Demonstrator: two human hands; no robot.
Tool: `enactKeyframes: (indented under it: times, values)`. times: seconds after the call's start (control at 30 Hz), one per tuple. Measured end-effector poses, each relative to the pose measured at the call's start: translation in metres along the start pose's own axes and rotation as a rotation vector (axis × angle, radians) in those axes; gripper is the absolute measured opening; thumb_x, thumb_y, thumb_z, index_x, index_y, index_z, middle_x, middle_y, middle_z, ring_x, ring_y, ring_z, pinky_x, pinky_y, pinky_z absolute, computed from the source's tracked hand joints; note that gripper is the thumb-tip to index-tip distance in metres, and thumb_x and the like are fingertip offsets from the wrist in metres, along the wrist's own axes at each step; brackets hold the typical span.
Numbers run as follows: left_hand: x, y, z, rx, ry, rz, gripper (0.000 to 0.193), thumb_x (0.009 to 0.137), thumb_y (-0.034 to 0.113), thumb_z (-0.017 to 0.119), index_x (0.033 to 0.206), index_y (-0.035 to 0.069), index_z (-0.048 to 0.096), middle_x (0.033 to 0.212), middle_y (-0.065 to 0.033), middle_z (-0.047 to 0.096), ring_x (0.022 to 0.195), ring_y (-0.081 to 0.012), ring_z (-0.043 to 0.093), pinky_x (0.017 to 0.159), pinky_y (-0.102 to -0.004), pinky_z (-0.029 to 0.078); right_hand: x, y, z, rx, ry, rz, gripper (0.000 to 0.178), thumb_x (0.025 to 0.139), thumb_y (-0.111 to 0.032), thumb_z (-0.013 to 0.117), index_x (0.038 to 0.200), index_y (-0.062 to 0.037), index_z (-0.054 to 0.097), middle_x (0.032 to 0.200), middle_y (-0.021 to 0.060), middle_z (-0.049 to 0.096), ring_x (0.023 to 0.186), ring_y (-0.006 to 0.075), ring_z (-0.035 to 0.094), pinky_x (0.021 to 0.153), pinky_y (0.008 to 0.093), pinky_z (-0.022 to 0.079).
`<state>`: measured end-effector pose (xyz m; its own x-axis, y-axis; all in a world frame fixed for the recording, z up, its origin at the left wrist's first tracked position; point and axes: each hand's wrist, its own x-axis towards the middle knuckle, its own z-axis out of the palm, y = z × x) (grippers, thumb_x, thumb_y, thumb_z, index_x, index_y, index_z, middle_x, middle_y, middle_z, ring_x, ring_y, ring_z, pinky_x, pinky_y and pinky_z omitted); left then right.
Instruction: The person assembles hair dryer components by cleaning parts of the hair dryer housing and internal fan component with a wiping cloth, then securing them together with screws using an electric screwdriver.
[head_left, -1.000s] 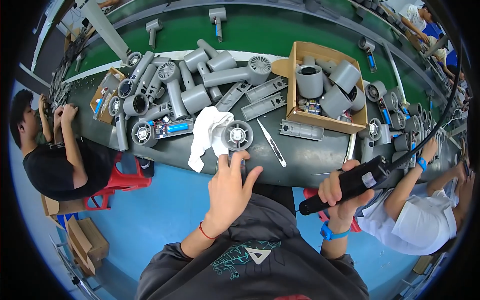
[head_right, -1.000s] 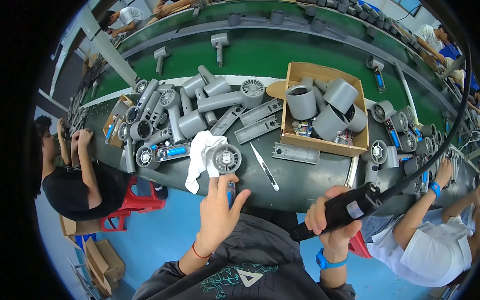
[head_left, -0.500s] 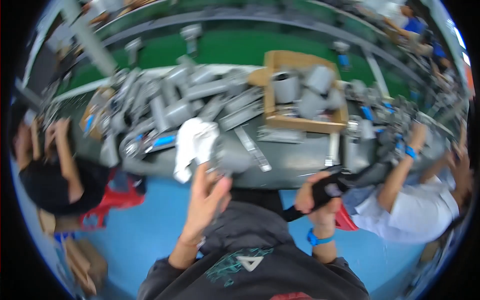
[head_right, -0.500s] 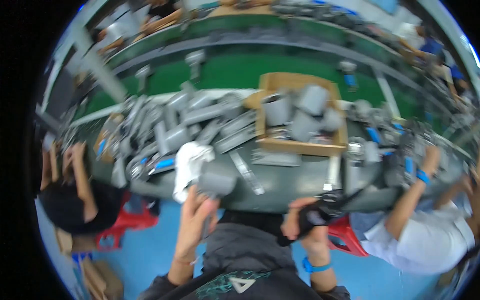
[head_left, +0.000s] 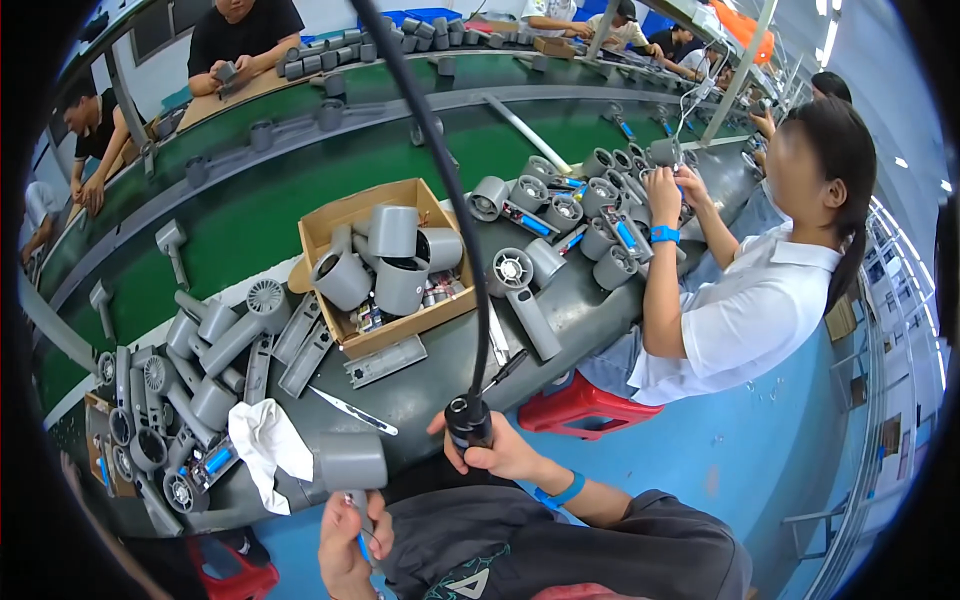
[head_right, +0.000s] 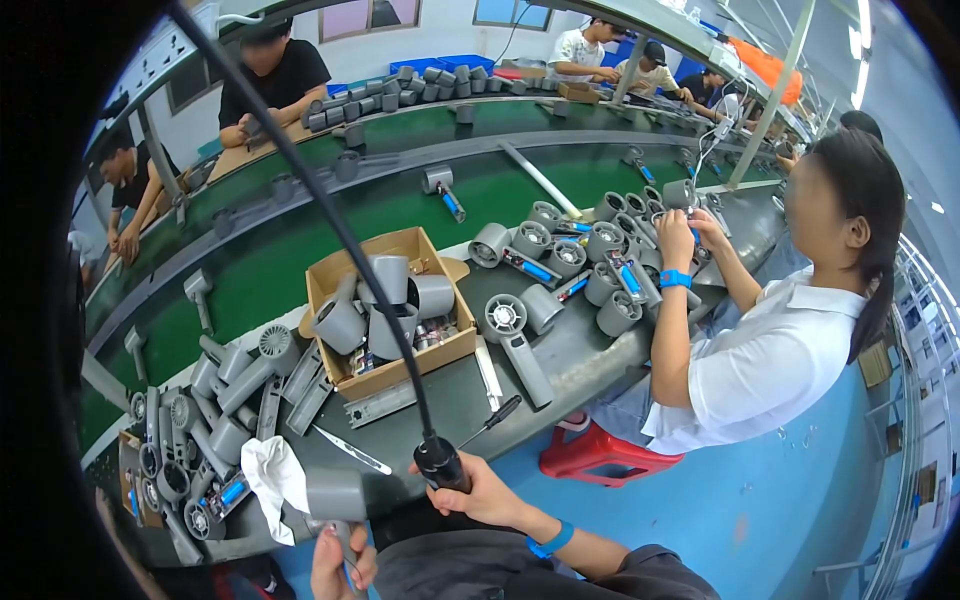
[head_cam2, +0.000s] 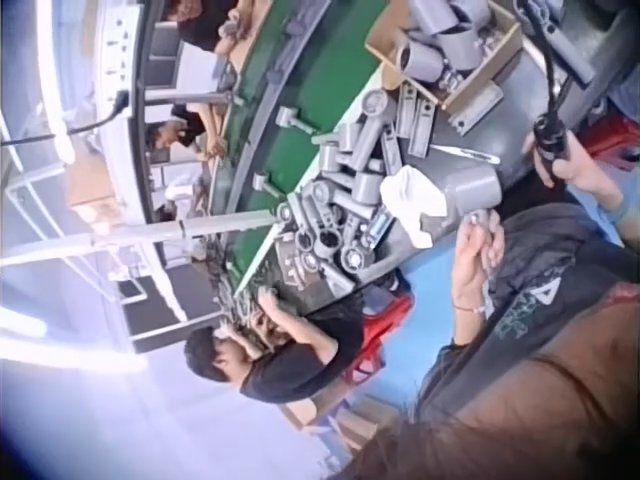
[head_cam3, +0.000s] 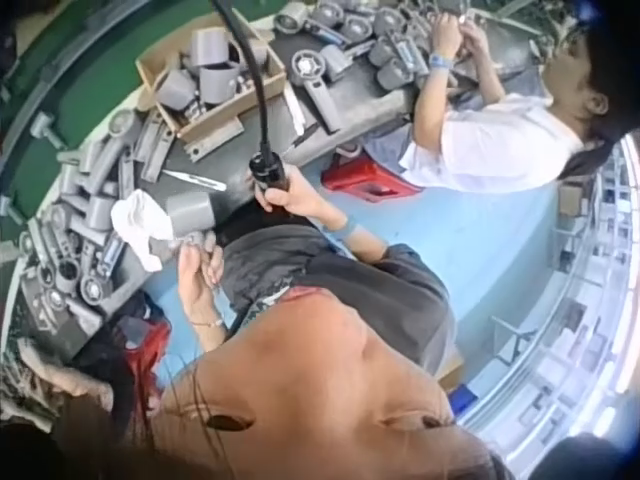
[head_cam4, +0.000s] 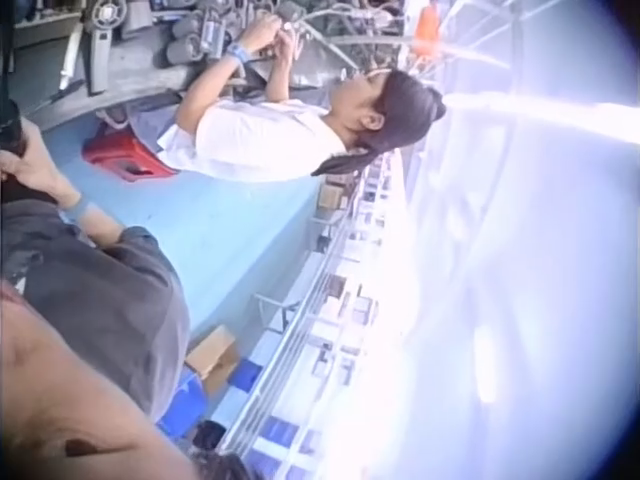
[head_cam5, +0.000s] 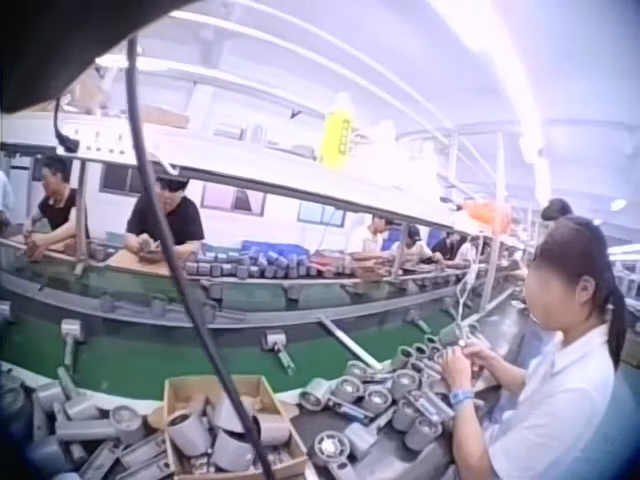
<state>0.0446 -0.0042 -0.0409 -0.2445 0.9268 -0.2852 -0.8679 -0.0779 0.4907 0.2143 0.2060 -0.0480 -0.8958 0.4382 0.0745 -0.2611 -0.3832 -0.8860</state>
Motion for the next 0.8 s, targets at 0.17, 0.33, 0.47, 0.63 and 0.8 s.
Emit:
enactKeyframes:
  times: [0.17, 0.33, 0.47, 0.63, 0.8]
  values:
    - [0.001, 0.007, 0.004, 0.183, -0.13, -0.047, 0.056, 0.092, 0.039, 0.067, 0.121, -0.004, 0.045, 0.085, -0.0125, 0.051, 0.064, -0.0214, 0.053, 0.055, -0.0358, 0.045, 0.008, 0.012, 0.004, -0.006, 0.028, 0.084, 0.053, 0.088, -0.023, 0.074, 0.129, -0.0012, 0.05, 0.082, 0.0003, 0.055, 0.071, 0.0074, 0.05, 0.065, 0.0245, 0.043]
    - [0.005, 0.02, 0.009, 0.183, -0.087, 0.035, 0.081, 0.095, 0.07, 0.036, 0.117, -0.006, 0.048, 0.08, -0.0139, 0.053, 0.063, -0.0241, 0.053, 0.056, -0.0372, 0.045, 0.014, 0.011, 0.009, -0.15, 0.086, 0.086, 0.056, 0.085, -0.027, 0.079, 0.126, -0.0015, 0.05, 0.078, -0.0002, 0.054, 0.067, 0.0066, 0.047, 0.062, 0.0226, 0.039]
    - [-0.002, 0.028, 0.01, 0.166, 0.075, -0.001, 0.079, 0.093, 0.072, 0.036, 0.111, -0.004, 0.05, 0.073, -0.0114, 0.052, 0.059, -0.0241, 0.051, 0.053, -0.0356, 0.041, 0.01, 0.01, 0.007, -0.12, 0.046, 0.165, 0.048, 0.087, -0.011, 0.074, 0.127, -0.0014, 0.05, 0.095, -0.0024, 0.053, 0.082, 0.0065, 0.046, 0.077, 0.0229, 0.042]
    - [-0.027, 0.051, -0.001, -0.34, -0.038, 0.067, 0.061, 0.1, 0.056, 0.036, 0.106, -0.002, 0.053, 0.075, -0.0112, 0.054, 0.06, -0.0228, 0.052, 0.053, -0.0351, 0.041, 0.014, 0.014, 0.008, -0.122, 0.077, 0.115, 0.054, 0.085, -0.023, 0.079, 0.126, -0.0017, 0.05, 0.079, 0.0, 0.055, 0.067, 0.0066, 0.048, 0.063, 0.0226, 0.039]
    - [-0.064, 0.073, 0.012, -1.264, -0.216, -0.54, 0.044, 0.104, 0.038, 0.034, 0.108, 0.0, 0.057, 0.083, -0.0097, 0.058, 0.067, -0.0187, 0.054, 0.06, -0.0311, 0.045, 0.014, 0.015, 0.008, -0.205, 0.101, 0.103, 0.054, 0.083, -0.025, 0.08, 0.123, -0.0016, 0.052, 0.08, 0.0, 0.057, 0.068, 0.0066, 0.049, 0.064, 0.0231, 0.041]
